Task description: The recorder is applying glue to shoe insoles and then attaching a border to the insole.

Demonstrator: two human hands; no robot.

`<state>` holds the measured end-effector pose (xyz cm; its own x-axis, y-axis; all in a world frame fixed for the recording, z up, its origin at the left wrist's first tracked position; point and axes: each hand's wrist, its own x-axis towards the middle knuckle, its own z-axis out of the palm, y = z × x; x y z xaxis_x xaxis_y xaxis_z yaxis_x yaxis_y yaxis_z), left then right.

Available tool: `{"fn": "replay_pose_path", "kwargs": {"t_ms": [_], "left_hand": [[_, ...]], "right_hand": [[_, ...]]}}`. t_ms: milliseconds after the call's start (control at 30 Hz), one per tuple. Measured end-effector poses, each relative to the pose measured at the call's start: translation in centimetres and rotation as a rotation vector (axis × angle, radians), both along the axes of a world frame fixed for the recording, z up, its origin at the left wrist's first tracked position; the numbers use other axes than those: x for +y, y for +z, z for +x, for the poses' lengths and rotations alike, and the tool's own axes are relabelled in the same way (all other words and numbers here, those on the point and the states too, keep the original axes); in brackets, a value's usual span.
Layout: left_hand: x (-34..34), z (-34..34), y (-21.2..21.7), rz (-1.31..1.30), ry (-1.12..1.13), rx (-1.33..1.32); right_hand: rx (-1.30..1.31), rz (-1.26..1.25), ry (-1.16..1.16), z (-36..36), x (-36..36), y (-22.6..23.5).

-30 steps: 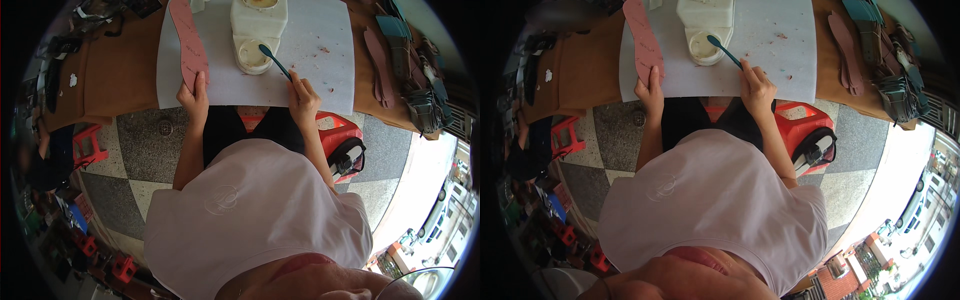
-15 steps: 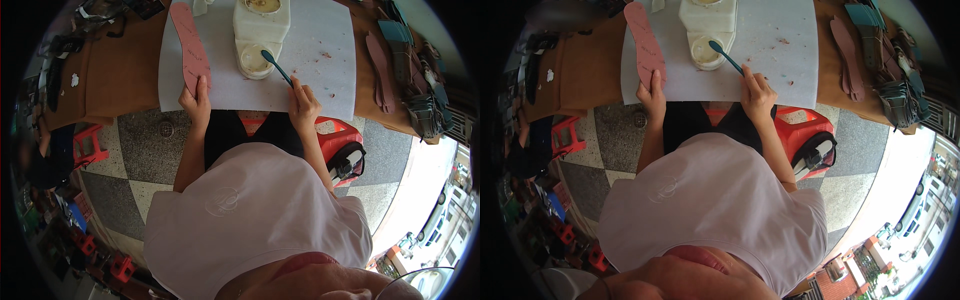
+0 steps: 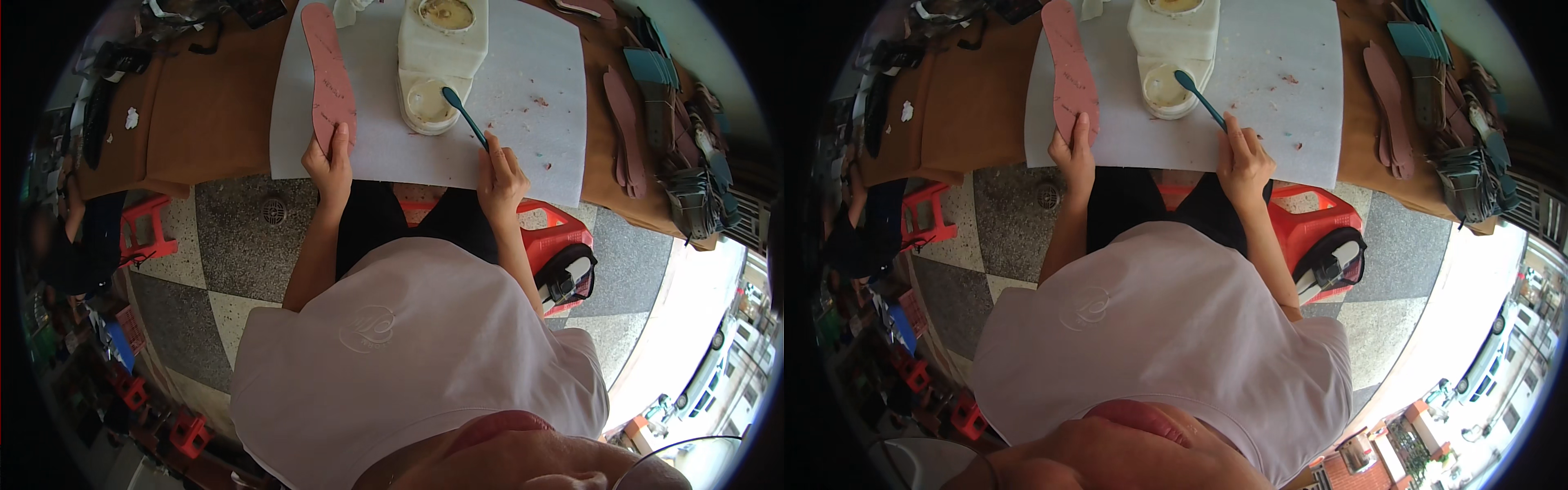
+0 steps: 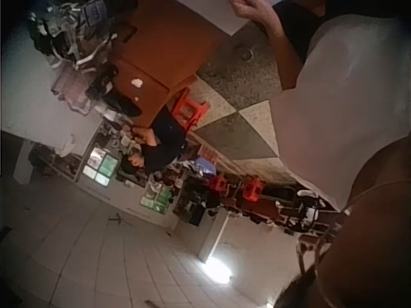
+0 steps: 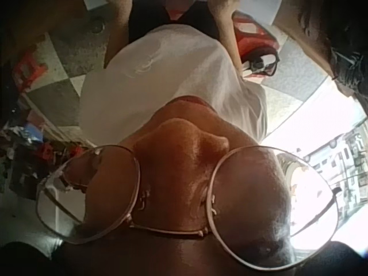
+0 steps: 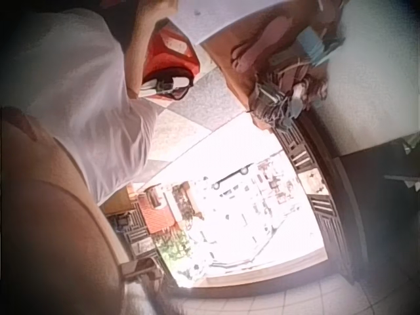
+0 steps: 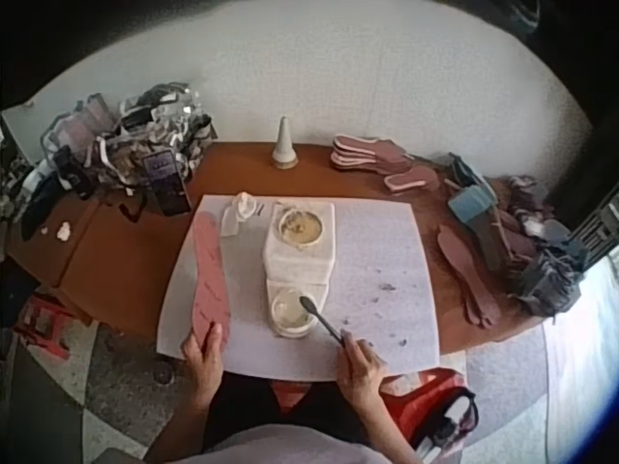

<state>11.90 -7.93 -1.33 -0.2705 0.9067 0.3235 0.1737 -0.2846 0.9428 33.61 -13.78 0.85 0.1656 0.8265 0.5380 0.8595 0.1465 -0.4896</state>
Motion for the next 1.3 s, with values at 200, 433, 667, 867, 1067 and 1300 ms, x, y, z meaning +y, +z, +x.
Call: {"fn": "replay_pose_path", "kwargs": {"t_ms": [200,433,667,867,1067,1300], "left_hand": [[-0.1,-0.2,1.4,-0.078,-0.049,-0.203],[-1.5,-0.4,2.9,-0.239,-0.063,-0.46],[-3.0,-0.6,4.3,-0.243,-0.095,-0.418],[-3.7,-0.7,6.0,-0.196,-0.105,-0.347],[-4.2,-0.8,6.2,-0.171,-0.15,-0.266],[-4.3,-0.3,5.6,-0.103,-0.302,-0.059]], "right_hand": [[-0.001,0.028,-0.007,0.1,0.2,-0.3],[0.005,0.004,-0.016,0.0,0.2,-0.2],[0.008,-0.011,0.018,0.3,0.2,-0.1],[0.183,-0.07,0.11,0.7,0.2,1.5],[0.051,-0.096,0.08,0.4,-0.1,1.7],[0.093,-0.059,0.069,0.3,-0.1,1.3]]}}
